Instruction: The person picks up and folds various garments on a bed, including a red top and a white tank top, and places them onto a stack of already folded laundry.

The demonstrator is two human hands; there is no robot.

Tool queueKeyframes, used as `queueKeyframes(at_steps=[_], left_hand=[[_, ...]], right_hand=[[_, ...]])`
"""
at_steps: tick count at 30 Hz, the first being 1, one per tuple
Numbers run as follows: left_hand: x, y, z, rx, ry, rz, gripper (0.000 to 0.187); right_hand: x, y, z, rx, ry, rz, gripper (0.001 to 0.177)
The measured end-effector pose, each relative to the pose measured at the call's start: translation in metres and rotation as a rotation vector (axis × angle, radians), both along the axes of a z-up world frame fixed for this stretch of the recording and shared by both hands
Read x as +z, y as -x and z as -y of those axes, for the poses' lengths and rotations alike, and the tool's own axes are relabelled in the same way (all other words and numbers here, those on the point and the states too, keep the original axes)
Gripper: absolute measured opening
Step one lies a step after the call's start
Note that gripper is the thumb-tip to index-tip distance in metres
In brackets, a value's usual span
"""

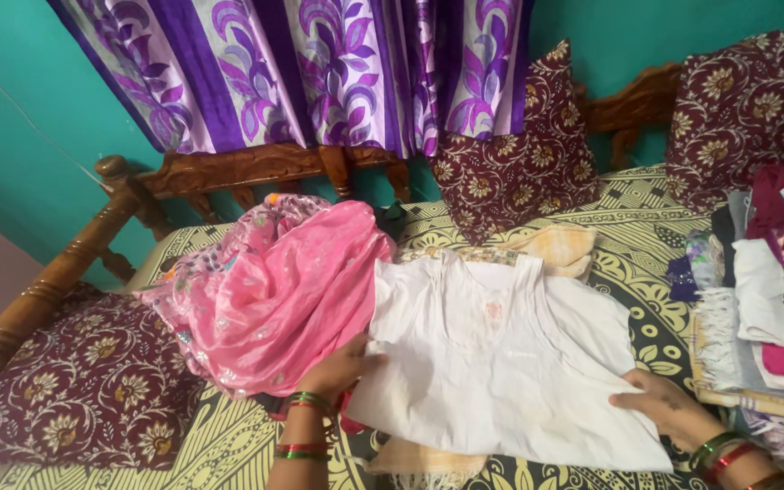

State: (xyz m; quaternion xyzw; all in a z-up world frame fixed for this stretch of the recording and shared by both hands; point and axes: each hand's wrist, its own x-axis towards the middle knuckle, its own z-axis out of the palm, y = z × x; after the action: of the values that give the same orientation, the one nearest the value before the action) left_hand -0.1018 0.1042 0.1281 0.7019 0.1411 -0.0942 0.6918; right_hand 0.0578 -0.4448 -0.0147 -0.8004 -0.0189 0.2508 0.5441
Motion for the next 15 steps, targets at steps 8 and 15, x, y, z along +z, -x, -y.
queueKeyframes(at_steps=[8,15], left_hand=[[0.057,0.019,0.016,-0.337,-0.574,-0.225,0.102],[0.067,0.038,-0.013,-0.281,-0.554,-0.146,0.091]], right_hand=[[0.131,0.068,-0.036,0.198,0.385,-0.212,0.105],[0.139,0.05,-0.002,0.205,0.265,-0.18,0.104]])
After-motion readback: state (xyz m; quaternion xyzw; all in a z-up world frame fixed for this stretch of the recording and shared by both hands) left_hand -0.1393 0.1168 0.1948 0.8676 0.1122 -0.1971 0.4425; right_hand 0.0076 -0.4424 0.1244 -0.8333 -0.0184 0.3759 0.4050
